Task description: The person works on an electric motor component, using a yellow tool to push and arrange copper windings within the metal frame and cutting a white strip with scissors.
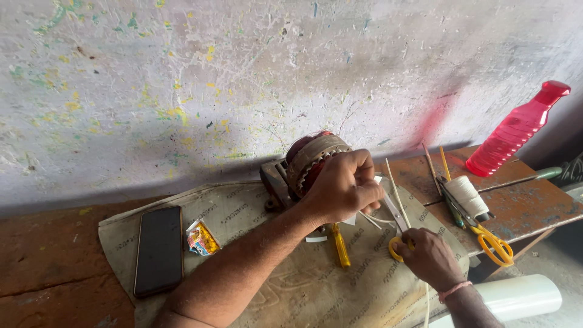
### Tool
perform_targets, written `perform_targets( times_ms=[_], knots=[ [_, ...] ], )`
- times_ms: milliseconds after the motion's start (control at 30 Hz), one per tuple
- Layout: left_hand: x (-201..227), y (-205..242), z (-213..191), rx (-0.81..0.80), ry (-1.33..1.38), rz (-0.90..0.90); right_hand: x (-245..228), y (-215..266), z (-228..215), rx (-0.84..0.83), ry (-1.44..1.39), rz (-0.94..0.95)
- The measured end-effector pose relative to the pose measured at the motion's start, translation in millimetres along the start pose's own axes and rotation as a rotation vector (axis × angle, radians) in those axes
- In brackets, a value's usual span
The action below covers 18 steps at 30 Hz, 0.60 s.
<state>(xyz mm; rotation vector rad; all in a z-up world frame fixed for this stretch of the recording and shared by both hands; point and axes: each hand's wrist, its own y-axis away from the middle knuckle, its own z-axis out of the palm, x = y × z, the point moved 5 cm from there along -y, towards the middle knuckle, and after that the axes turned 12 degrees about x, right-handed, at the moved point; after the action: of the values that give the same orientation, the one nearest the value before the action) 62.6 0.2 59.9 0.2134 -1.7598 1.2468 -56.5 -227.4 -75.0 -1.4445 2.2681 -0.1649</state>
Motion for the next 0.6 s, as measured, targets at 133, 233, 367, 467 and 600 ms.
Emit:
perform_targets(
  times_ms=[133,233,367,467,600],
  knots=[
    [-2,3,9,-0.105,0.078,-0.099,-38,10,-40,0.213,-0.073,-0.125],
    [3,6,17,-0.117,0.002,0.049,-74,18,-88,0.339,-0.387,-0.143],
    [19,13,20,-0.021,-0.155,0.161,-128,37,-156,0.633,-0.359,-0.509],
    [32,14,17,-0.014,-0.082,0.109,-154,34,-175,0.69,-0.196,-0.763],
    [35,14,20,-0.065,-0.066,0.025,-161,34,-175,0.672,-0.115,-0.904]
  ],
)
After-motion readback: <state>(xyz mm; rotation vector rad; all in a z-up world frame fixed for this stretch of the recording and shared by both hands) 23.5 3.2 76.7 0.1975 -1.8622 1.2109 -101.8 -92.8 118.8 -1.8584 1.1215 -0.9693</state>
